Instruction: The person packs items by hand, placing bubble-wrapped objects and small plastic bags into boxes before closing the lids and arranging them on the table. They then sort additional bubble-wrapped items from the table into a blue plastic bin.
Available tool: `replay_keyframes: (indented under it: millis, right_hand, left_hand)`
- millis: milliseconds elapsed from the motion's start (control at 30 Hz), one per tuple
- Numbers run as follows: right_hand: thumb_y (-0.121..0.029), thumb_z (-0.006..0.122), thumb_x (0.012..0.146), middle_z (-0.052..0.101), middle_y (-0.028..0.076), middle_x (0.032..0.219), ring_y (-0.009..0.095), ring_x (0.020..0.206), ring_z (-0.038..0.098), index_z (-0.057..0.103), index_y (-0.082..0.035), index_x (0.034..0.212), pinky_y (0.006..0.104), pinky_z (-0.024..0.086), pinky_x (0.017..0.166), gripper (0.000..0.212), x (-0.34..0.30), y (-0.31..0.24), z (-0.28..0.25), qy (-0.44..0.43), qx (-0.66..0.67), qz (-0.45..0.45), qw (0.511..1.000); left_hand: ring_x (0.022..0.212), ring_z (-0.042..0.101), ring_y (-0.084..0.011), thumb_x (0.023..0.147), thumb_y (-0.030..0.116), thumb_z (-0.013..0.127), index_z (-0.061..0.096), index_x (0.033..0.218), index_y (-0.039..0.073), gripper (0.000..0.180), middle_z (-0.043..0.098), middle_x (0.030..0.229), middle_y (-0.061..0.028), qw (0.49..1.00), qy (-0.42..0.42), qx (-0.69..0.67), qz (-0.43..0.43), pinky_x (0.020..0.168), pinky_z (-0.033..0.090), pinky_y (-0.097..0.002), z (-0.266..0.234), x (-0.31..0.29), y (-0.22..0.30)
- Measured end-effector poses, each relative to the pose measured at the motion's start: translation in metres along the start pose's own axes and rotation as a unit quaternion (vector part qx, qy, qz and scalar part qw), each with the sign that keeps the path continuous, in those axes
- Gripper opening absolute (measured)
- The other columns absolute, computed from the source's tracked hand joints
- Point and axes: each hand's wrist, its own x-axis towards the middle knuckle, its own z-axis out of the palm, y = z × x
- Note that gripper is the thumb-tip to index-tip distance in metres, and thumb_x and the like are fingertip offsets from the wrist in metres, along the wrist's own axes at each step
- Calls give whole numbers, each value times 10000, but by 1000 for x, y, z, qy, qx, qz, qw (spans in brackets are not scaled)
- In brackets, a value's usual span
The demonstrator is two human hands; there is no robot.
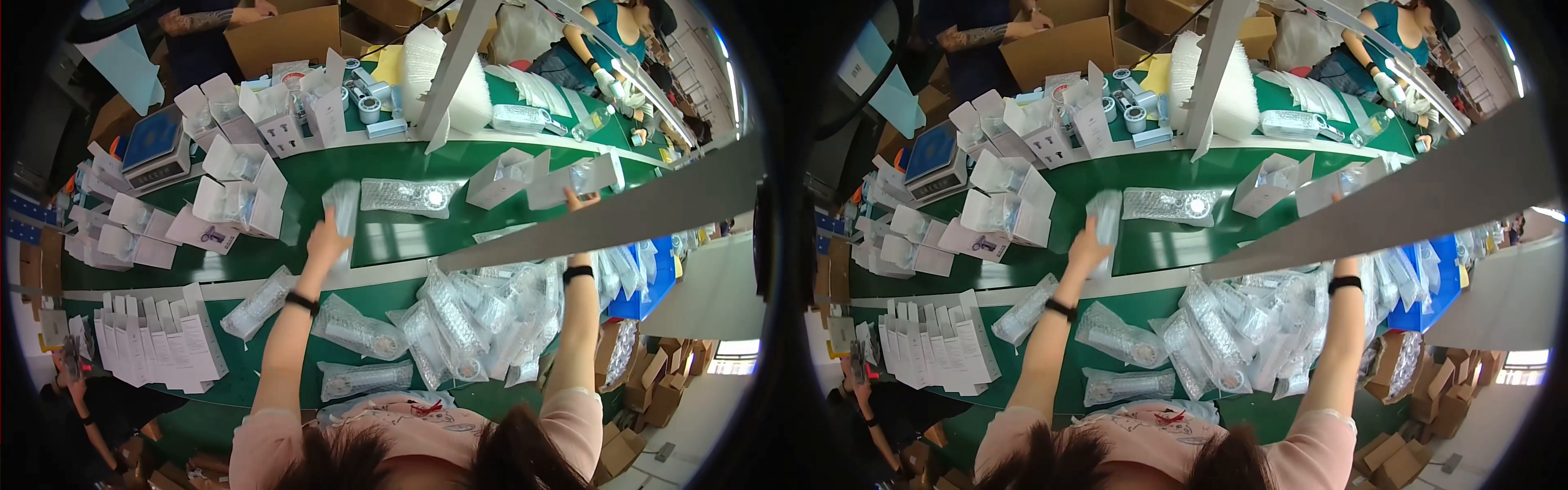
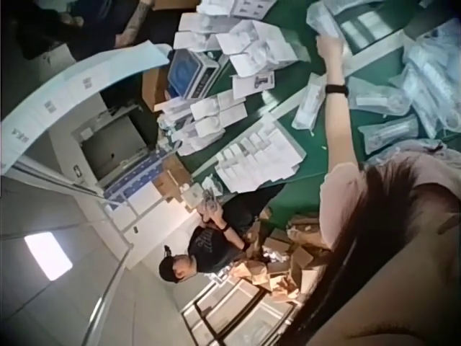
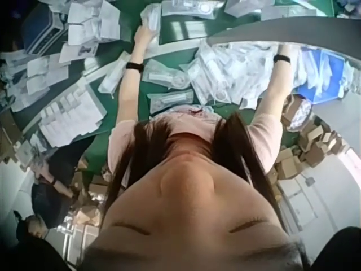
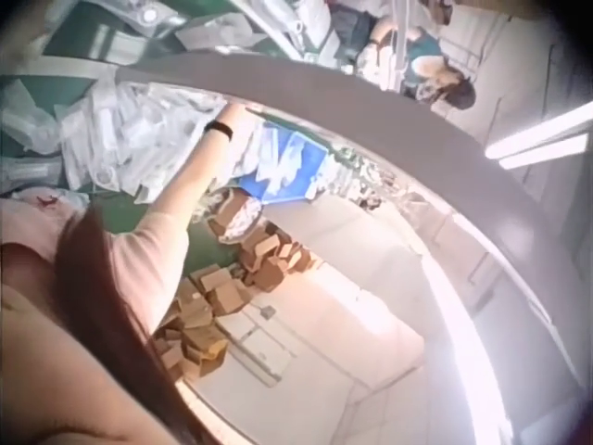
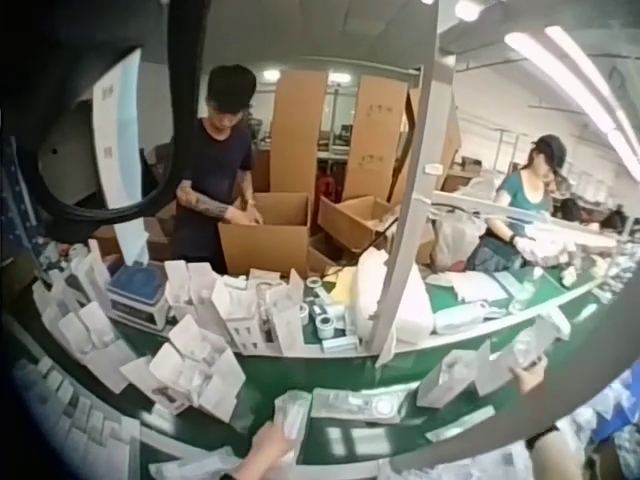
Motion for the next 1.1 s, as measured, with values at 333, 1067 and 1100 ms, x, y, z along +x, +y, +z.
replay_keyframes:
  millis: [333, 1067, 1100]
  right_hand:
    - [-119, 709, 607, 397, 207, 1133, 258, 1040, 423, 222, 50, 1257, 311, 357, 876, 830, 40, 99, 54, -1, -86, -106, 991]
    - [-167, 616, 728, 403, 193, 1214, 343, 1124, 389, 410, -63, 1200, 359, 333, 929, 526, -343, -198, 16, -578, -63, -105, 807]
    - [-178, 613, 729, 374, 200, 1231, 355, 1139, 361, 404, -70, 1205, 370, 329, 932, 531, -360, -192, 40, -559, -61, -124, 818]
  left_hand:
    - [1137, 319, -383, 539, 253, 754, 233, 1286, 86, 926, 284, 1258, -234, 983, -31, 130, 123, 842, 325, -561, -27, -69, 48]
    - [901, 545, -342, 564, 200, 653, 540, 908, 28, 401, 562, 937, -207, 980, -2, 198, 16, 757, 459, -403, -136, -66, -114]
    - [891, 551, -345, 556, 212, 658, 538, 912, -1, 431, 563, 927, -226, 980, -40, 192, -10, 764, 459, -395, -132, -77, -132]
